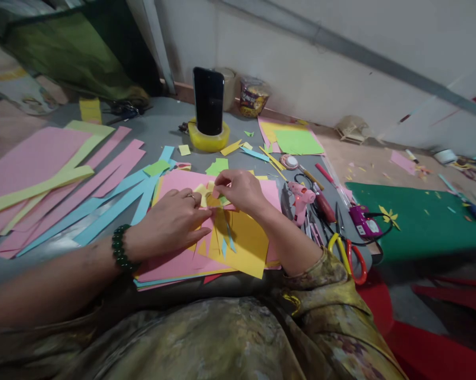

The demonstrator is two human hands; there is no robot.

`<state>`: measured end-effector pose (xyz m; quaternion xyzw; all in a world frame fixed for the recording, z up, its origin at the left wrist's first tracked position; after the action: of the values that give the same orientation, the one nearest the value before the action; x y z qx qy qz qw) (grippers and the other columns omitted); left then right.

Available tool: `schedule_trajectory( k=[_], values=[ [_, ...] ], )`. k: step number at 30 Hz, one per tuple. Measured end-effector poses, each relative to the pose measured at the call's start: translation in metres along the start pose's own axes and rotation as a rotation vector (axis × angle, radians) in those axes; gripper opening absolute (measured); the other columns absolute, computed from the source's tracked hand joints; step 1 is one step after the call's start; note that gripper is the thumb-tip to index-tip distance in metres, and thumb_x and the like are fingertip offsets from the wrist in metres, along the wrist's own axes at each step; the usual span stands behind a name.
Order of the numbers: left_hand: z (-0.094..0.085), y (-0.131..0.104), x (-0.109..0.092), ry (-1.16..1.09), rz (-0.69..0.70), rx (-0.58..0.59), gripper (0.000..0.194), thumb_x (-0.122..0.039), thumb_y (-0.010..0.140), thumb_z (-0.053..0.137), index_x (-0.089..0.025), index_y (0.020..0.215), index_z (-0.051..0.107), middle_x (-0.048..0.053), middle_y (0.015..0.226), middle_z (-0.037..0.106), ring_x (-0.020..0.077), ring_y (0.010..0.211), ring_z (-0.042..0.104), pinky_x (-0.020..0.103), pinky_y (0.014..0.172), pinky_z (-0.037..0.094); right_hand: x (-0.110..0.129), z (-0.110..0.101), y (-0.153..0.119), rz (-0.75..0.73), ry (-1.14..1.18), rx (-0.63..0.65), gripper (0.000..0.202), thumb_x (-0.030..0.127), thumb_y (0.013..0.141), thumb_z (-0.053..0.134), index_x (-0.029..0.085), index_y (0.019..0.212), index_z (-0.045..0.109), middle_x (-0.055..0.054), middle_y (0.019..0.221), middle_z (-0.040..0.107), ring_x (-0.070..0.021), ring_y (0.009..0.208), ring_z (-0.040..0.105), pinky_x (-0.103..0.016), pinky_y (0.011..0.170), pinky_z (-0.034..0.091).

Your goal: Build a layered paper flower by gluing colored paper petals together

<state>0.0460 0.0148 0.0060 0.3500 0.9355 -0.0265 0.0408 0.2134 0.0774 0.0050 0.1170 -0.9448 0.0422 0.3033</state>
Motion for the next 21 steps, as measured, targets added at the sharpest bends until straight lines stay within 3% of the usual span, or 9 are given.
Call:
schedule_trajectory(
  k=[9,15,21],
  values=[
    [0.001,0.001,0.001,0.003,0.001,0.017,0.032,-0.038,0.09,0.064,-0.019,0.114,0.073,0.014,0.099,0.068,0.0332,0.099,0.06,0.042,0.081,0.042,0.007,0.0,-0.004,0.019,-0.231,-0.018,0.015,0.017,0.083,0.067,0.025,0.087,0.079,-0.002,0.084,0.072,-0.0172,0.078,0.059,-0.028,0.068,0.039],
    [0.003,0.003,0.006,-0.005,-0.047,-0.021,0.064,-0.041,0.084,0.066,-0.012,0.14,0.057,0.018,0.108,0.066,0.0352,0.102,0.057,0.043,0.084,0.041,0.007,0.001,-0.004,0.037,-0.241,0.0,0.016,0.017,0.083,0.068,0.025,0.089,0.079,-0.003,0.087,0.071,-0.0178,0.079,0.06,-0.029,0.071,0.041],
    [0.004,0.005,0.01,-0.005,-0.072,-0.032,0.068,-0.048,0.081,0.064,-0.018,0.142,0.057,0.016,0.104,0.065,0.0356,0.102,0.054,0.044,0.086,0.038,-0.005,-0.008,-0.001,-0.217,-0.019,-0.096,0.009,0.022,0.082,0.068,0.022,0.082,0.077,-0.005,0.093,0.073,-0.0184,0.084,0.062,-0.029,0.072,0.045]
  ],
)
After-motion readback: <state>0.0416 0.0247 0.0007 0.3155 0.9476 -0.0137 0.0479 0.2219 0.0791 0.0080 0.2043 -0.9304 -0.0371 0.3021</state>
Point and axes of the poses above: each hand's wrist, its own y-axis towards the middle knuckle, its own z-axis out of the palm, x = y × z, the point moved 1 cm from there along y, towards the middle knuckle
